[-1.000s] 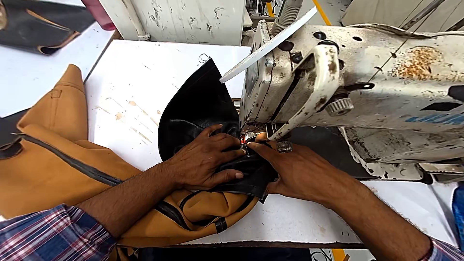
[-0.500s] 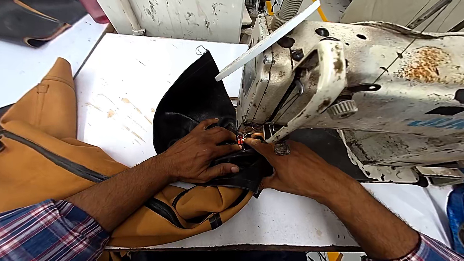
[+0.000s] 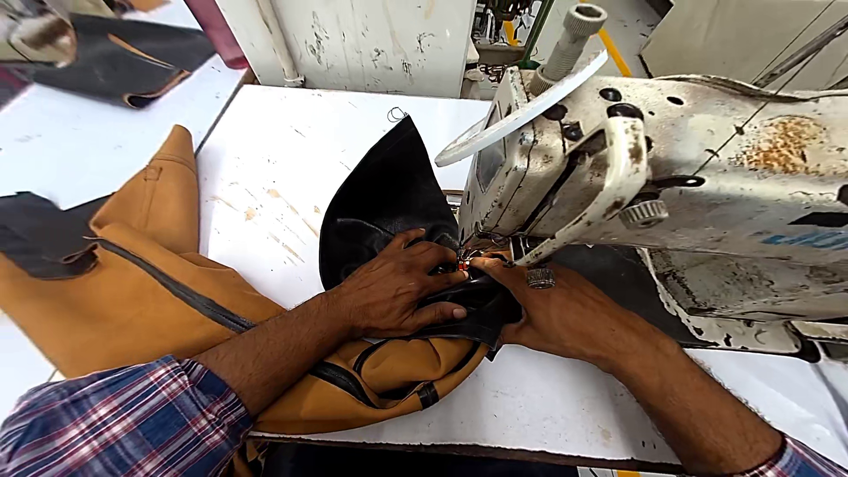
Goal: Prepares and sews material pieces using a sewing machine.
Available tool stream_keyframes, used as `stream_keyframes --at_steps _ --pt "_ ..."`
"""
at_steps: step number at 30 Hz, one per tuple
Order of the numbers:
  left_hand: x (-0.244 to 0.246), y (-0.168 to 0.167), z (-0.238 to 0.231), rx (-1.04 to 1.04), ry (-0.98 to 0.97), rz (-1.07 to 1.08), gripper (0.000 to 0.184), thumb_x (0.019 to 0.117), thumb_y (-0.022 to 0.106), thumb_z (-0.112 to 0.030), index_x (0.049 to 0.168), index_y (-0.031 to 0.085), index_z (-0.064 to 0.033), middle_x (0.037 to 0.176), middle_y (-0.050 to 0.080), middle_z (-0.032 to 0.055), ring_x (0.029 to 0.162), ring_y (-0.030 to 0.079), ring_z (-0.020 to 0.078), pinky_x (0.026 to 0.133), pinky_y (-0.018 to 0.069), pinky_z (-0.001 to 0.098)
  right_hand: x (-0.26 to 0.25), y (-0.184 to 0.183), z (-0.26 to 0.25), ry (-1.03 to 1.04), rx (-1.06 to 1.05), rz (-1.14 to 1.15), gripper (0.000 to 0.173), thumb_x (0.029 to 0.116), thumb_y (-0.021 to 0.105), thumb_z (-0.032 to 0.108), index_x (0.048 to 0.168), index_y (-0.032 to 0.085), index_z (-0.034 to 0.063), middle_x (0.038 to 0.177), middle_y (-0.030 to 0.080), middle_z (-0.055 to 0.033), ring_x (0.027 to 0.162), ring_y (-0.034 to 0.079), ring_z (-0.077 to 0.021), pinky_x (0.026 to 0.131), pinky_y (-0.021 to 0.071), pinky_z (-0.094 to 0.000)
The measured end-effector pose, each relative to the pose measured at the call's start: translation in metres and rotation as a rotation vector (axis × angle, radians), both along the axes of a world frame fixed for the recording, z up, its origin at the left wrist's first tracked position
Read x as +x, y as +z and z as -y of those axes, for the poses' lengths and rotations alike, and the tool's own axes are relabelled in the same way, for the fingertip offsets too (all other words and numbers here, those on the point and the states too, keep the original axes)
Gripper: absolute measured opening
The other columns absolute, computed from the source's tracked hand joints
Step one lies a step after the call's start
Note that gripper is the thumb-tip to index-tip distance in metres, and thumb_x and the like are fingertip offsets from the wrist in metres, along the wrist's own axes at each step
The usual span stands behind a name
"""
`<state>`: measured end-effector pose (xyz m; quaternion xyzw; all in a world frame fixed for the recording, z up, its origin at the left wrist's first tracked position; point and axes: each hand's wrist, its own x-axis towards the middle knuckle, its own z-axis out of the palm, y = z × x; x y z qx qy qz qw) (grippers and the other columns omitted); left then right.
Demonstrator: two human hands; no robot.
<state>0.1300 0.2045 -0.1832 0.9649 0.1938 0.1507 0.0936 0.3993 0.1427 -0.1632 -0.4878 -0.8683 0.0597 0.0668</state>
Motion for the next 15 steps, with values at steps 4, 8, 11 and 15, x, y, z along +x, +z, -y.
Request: stream_keyframes --at_steps 4,8,11,15 --pt "0.0004 -0.0021 0.0019 0.007 0.011 0.008 0.059 0.1054 0.037 -0.059 0.138 0.067 -0.0211 0.134 0.063 0.0059 0.133 0.055 0.0194 0.122 0.0286 0.0544 0.0004 -0.0008 0.0001 -0.005 -0.015 0.015 0.090 0.0718 0.068 0.076 0.142 0.059 0.0203 0.133 0.065 -0.0040 0.120 0.063 -0.0168 0.094 0.0550 -0.0385" --pt "0.0001 -0.0029 0.0006 0.021 -0.010 0.013 0.058 0.1055 0.036 -0.059 0.138 0.067 -0.0222 0.133 0.063 0.0059 0.131 0.055 0.0197 0.121 0.0298 0.0532 0.0002 -0.0002 0.0000 -0.011 -0.028 0.006 0.092 0.0723 0.069 0.076 0.143 0.058 0.0196 0.132 0.064 -0.0062 0.120 0.063 -0.0192 0.093 0.0553 -0.0407" --pt "0.0002 -0.0034 -0.0007 0.032 -0.016 0.012 0.058 0.1056 0.035 -0.059 0.138 0.067 -0.0232 0.133 0.064 0.0065 0.131 0.055 0.0204 0.121 0.0300 0.0533 -0.0002 0.0007 -0.0007 -0.017 -0.037 0.000 0.093 0.0722 0.068 0.078 0.144 0.057 0.0202 0.133 0.064 -0.0066 0.120 0.063 -0.0199 0.094 0.0554 -0.0412" --pt "0.0012 -0.0031 -0.0007 0.042 0.007 -0.011 0.057 0.1059 0.035 -0.059 0.138 0.067 -0.0240 0.136 0.062 0.0072 0.133 0.054 0.0205 0.120 0.0310 0.0535 0.0012 -0.0010 -0.0027 -0.020 -0.040 -0.006 0.096 0.0713 0.069 0.079 0.146 0.056 0.0197 0.134 0.063 -0.0078 0.120 0.064 -0.0205 0.094 0.0552 -0.0418"
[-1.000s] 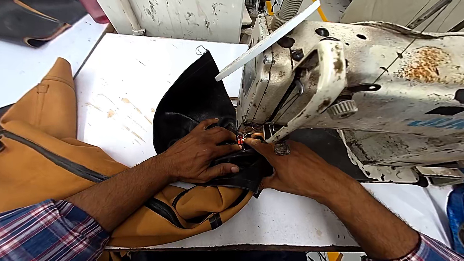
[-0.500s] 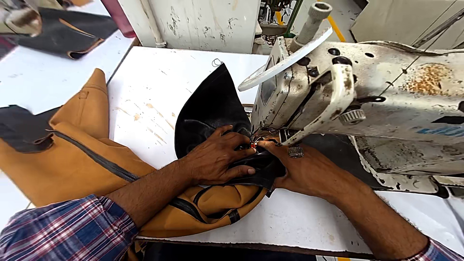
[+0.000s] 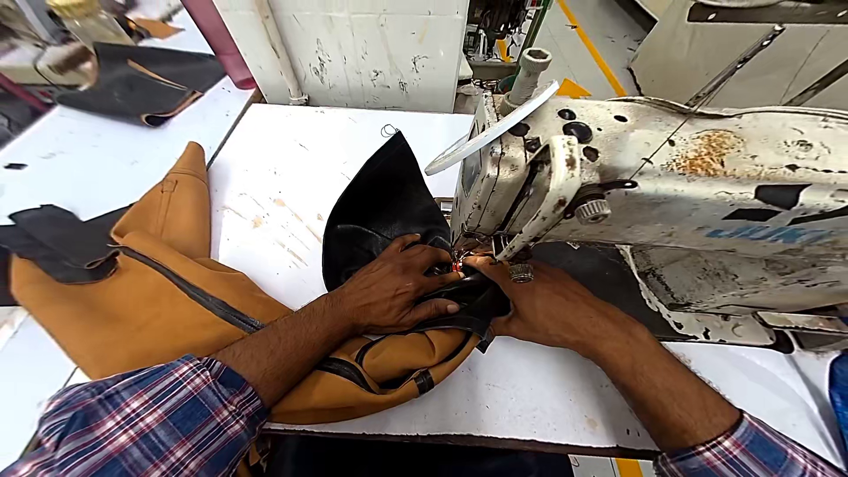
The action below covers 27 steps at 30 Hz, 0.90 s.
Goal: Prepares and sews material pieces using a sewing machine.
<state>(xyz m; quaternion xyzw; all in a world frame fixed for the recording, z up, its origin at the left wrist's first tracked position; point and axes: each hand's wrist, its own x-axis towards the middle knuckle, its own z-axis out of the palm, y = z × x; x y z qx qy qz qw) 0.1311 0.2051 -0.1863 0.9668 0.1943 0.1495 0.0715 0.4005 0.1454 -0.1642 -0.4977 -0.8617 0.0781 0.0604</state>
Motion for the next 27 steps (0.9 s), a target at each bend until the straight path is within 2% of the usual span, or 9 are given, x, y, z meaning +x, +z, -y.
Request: stream_keyframes --at_steps 9,13,16,18,20,21,23,25,27 --pt "0.000 0.002 0.000 0.007 0.006 -0.016 0.057 0.1066 0.033 -0.058 0.140 0.065 -0.0244 0.138 0.062 0.0080 0.134 0.054 0.0212 0.120 0.0309 0.0543 -0.003 0.002 -0.002 -0.031 -0.048 0.037 0.099 0.0701 0.071 0.078 0.146 0.056 0.0173 0.129 0.063 -0.0116 0.115 0.065 -0.0243 0.090 0.0559 -0.0441" --pt "0.013 0.034 0.021 -0.223 0.193 -0.174 0.068 0.1068 0.021 -0.062 0.139 0.066 -0.0226 0.145 0.059 0.0054 0.143 0.047 0.0220 0.124 0.0201 0.0614 -0.004 0.003 -0.001 -0.027 -0.050 0.021 0.098 0.0700 0.073 0.076 0.146 0.055 0.0181 0.129 0.062 -0.0111 0.111 0.066 -0.0237 0.088 0.0564 -0.0446" --pt "0.037 0.070 0.049 -0.451 0.439 -0.313 0.091 0.0943 0.021 -0.083 0.138 0.065 -0.0161 0.150 0.056 0.0079 0.150 0.037 0.0277 0.125 0.0139 0.0640 0.003 0.011 -0.002 0.026 -0.142 -0.066 0.094 0.0710 0.073 0.076 0.143 0.057 0.0174 0.129 0.063 -0.0090 0.112 0.065 -0.0201 0.090 0.0565 -0.0435" --pt "0.056 0.079 0.070 -0.425 0.531 -0.396 0.104 0.0837 0.039 -0.090 0.142 0.059 -0.0059 0.151 0.052 0.0164 0.150 0.035 0.0367 0.123 0.0155 0.0668 0.023 0.029 -0.011 0.062 -0.410 -0.328 0.069 0.0757 0.083 0.053 0.128 0.064 0.0127 0.105 0.065 -0.0016 0.086 0.066 -0.0113 0.074 0.0580 -0.0337" --pt "0.074 0.074 0.087 -0.355 0.568 -0.486 0.098 0.0868 0.061 -0.072 0.148 0.048 0.0033 0.155 0.044 0.0255 0.150 0.029 0.0454 0.119 0.0143 0.0714 0.051 0.039 -0.021 -0.032 -0.593 -0.622 0.048 0.0845 0.077 0.033 0.124 0.065 0.0078 0.083 0.070 0.0027 0.073 0.066 -0.0061 0.070 0.0572 -0.0288" --pt "0.081 0.065 0.092 -0.286 0.593 -0.491 0.087 0.0866 0.071 -0.053 0.146 0.048 0.0059 0.152 0.044 0.0284 0.148 0.031 0.0484 0.117 0.0186 0.0730 0.056 0.039 -0.025 -0.148 -0.514 -0.721 0.033 0.0862 0.074 0.025 0.113 0.069 0.0065 0.084 0.070 0.0016 0.076 0.066 -0.0055 0.074 0.0573 -0.0280" --pt "0.087 0.050 0.099 -0.159 0.646 -0.486 0.070 0.0841 0.075 -0.025 0.142 0.052 0.0056 0.148 0.050 0.0272 0.144 0.040 0.0467 0.115 0.0289 0.0690 0.041 0.037 -0.037 -0.288 -0.221 -0.689 0.029 0.0907 0.074 0.014 0.118 0.068 0.0040 0.105 0.070 -0.0018 0.099 0.065 -0.0027 0.091 0.0543 -0.0238" --pt "0.086 0.043 0.101 -0.070 0.653 -0.450 0.062 0.0846 0.073 -0.016 0.142 0.055 0.0017 0.144 0.055 0.0233 0.139 0.047 0.0431 0.112 0.0360 0.0650 0.023 0.011 -0.058 -0.286 -0.013 -0.415 0.040 0.0924 0.072 0.021 0.124 0.066 -0.0022 0.121 0.069 -0.0163 0.117 0.063 -0.0194 0.103 0.0482 -0.0381" --pt "0.083 0.041 0.100 -0.053 0.641 -0.435 0.063 0.0887 0.068 -0.012 0.148 0.051 -0.0023 0.146 0.054 0.0218 0.138 0.049 0.0420 0.112 0.0366 0.0635 0.011 -0.036 -0.098 -0.269 -0.063 -0.122 0.052 0.0938 0.069 0.039 0.130 0.066 0.0029 0.133 0.064 -0.0231 0.126 0.059 -0.0372 0.108 0.0423 -0.0583"
